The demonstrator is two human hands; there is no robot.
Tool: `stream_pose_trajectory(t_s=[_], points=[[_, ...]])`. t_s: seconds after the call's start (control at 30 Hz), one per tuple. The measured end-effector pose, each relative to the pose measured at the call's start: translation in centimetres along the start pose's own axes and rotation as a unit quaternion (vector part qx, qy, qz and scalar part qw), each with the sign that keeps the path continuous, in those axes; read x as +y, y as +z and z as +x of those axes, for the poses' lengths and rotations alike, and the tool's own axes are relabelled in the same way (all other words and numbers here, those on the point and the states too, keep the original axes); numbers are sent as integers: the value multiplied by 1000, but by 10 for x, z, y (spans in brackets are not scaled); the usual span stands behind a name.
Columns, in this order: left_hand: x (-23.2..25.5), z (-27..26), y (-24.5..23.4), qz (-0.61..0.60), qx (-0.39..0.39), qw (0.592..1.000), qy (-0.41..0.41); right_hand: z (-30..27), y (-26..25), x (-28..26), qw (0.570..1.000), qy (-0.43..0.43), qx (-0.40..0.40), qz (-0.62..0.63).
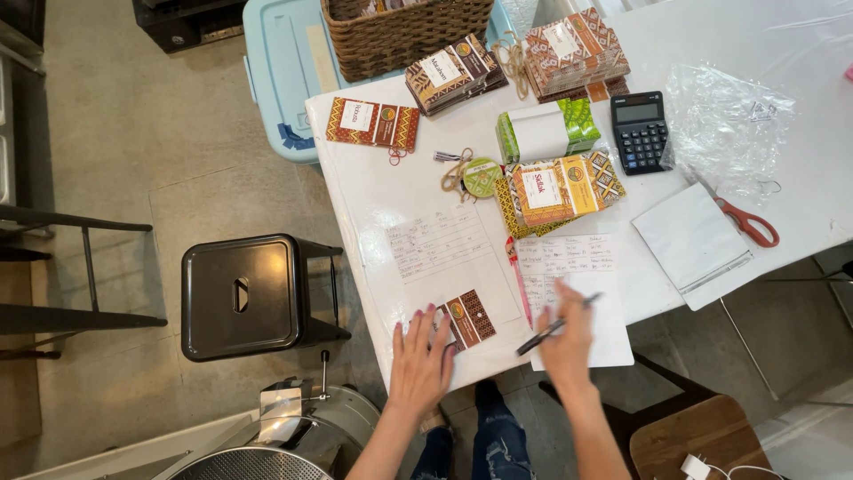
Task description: The person writes on a paper with a pen, then picks up a stack of small notebooks and flips through their pages. The person places the notebooks back on the table.
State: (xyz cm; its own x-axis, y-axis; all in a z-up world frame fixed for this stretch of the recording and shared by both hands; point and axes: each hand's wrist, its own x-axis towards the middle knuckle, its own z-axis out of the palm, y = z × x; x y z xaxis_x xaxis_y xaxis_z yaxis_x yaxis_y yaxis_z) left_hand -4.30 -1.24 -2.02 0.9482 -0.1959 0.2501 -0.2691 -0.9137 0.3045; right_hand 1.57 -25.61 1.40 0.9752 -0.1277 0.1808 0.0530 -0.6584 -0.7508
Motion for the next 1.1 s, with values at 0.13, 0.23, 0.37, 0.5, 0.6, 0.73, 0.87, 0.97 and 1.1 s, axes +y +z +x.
stream_pose_trajectory(t_s=[0.13, 0.23, 0.37, 0.5, 0.6, 0.73, 0.87, 0.97, 1.1], points=[[18, -7, 2, -13, 17, 1000, 7, 7, 40, -13, 985, -146, -57, 70], [25, -8, 3, -19, 26, 999, -7, 15, 50, -29, 981, -146, -111, 61], [23, 0, 7, 5, 8, 1000, 7, 21, 54, -29, 980, -119, -156, 10], [19, 11, 14, 13, 22, 1000, 9, 20, 59, -17, 984, -79, -158, 24], [17, 16, 24, -1, 23, 1000, -6, 22, 63, -12, 985, -75, -148, 36], [20, 18, 27, -2, 24, 1000, -17, 21, 72, 2, 985, -129, -114, 32], [26, 13, 37, 6, 4, 999, -44, 19, 75, 1, 982, -169, -82, 27], [31, 12, 47, 23, 1, 998, -59, 20, 78, -4, 984, -164, -64, 15], [44, 12, 58, 79, -31, 994, -73, 18, 83, -8, 990, -128, -57, 12]])
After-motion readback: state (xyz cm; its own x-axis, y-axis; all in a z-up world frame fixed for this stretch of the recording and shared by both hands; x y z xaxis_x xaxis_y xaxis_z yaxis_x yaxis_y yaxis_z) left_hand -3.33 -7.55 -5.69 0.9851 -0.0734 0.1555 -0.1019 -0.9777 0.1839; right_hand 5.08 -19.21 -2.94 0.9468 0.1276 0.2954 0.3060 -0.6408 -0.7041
